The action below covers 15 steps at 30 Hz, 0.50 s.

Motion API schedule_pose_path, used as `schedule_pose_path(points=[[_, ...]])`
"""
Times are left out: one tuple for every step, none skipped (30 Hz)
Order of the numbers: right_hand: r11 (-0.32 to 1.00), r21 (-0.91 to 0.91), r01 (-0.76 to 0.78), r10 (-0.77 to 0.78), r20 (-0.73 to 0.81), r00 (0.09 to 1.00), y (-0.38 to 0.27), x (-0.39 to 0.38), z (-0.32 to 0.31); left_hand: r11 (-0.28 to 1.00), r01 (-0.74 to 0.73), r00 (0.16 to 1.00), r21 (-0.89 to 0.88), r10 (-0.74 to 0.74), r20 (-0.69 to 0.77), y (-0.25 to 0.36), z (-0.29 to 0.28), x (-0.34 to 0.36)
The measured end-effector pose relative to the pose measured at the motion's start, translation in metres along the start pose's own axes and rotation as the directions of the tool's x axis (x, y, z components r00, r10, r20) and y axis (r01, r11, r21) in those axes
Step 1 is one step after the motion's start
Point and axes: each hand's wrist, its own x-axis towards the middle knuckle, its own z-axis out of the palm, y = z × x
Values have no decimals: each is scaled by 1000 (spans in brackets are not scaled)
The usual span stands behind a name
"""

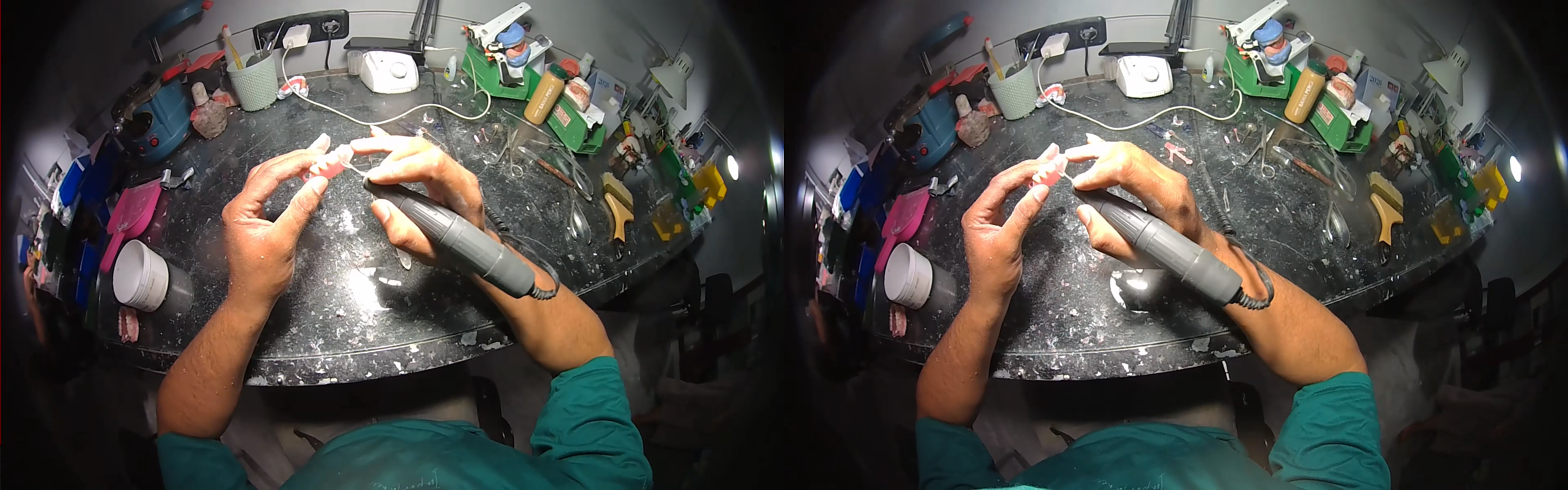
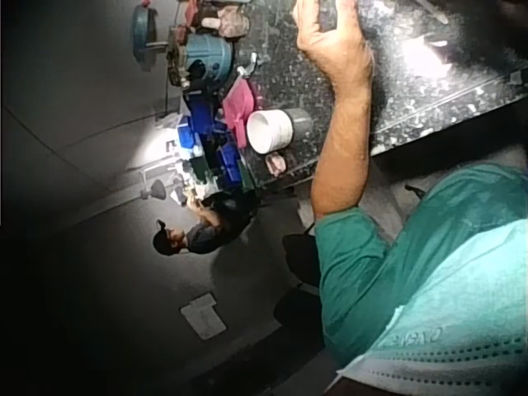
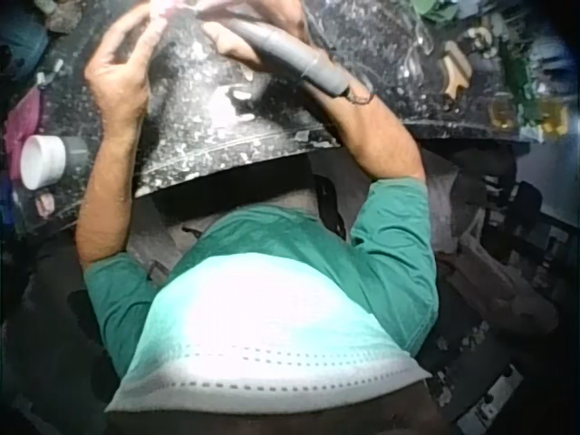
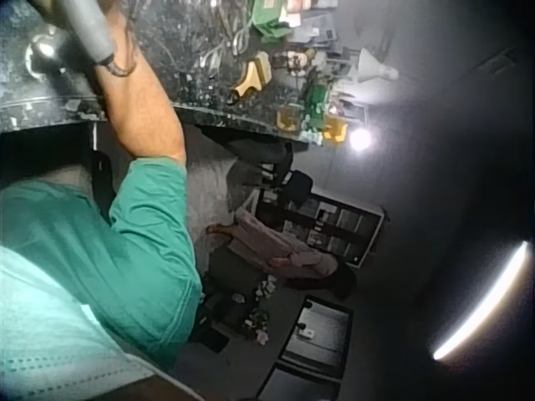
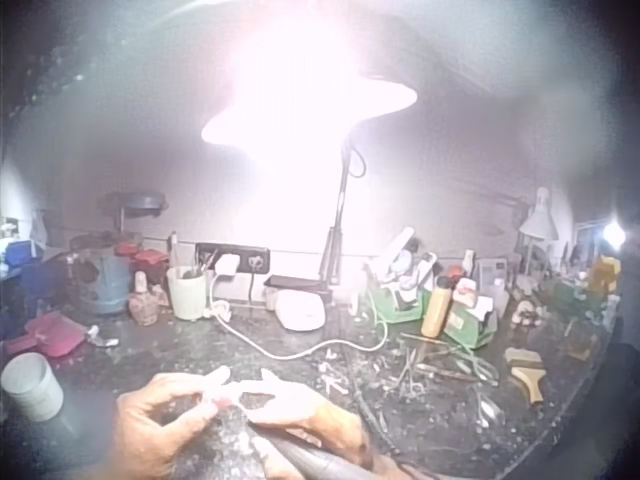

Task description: The person sands the inner and outer surfaces of a pink dental prosthetic using a rotary tool.

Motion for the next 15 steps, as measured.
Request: schedule_pose_path(points=[[1000,2,2,-2,-1,1000,0,0,2,1000,-2,1000,-12,2,4,0,-1,0],[1000,-4,-24,24,-79,997,0,-2,4,1000,-2,1000,-28,2,10,-1,-1,1],[999,-9,-50,48,-157,986,1,-4,6,1000,0,1000,-31,1,11,-1,0,1],[999,-11,-53,50,-156,987,3,-6,6,1000,-12,1000,-16,12,24,-1,0,2],[997,31,-65,69,-168,983,5,-7,7,1000,-25,999,5,25,35,1,-1,2],[994,74,-76,89,-179,980,5,-7,7,1000,-25,999,8,25,33,2,-2,2],[991,90,-100,113,-157,981,2,-6,6,1000,-28,999,7,28,39,1,-3,2],[991,90,-100,114,-157,981,-1,-6,3,1000,-31,998,3,30,46,1,-3,2],[984,102,-144,153,-82,985,-4,-7,1,1000,-30,999,3,30,45,1,-4,2],[976,110,-188,190,-7,982,-6,-8,0,1000,-10,999,-20,11,47,1,-5,2],[976,106,-191,193,-7,981,-3,-8,0,999,9,999,-48,-7,52,0,-3,2],[987,78,-140,145,-67,987,1,-9,2,999,10,998,-52,-7,55,0,-2,2],[995,47,-90,95,-124,988,3,-9,3,996,32,998,-77,-29,49,0,1,2],[995,49,-90,95,-124,988,3,-8,4,994,56,998,-97,-52,40,1,0,1],[993,78,-90,99,-120,988,2,-7,4,994,56,998,-96,-53,40,0,-1,1]])
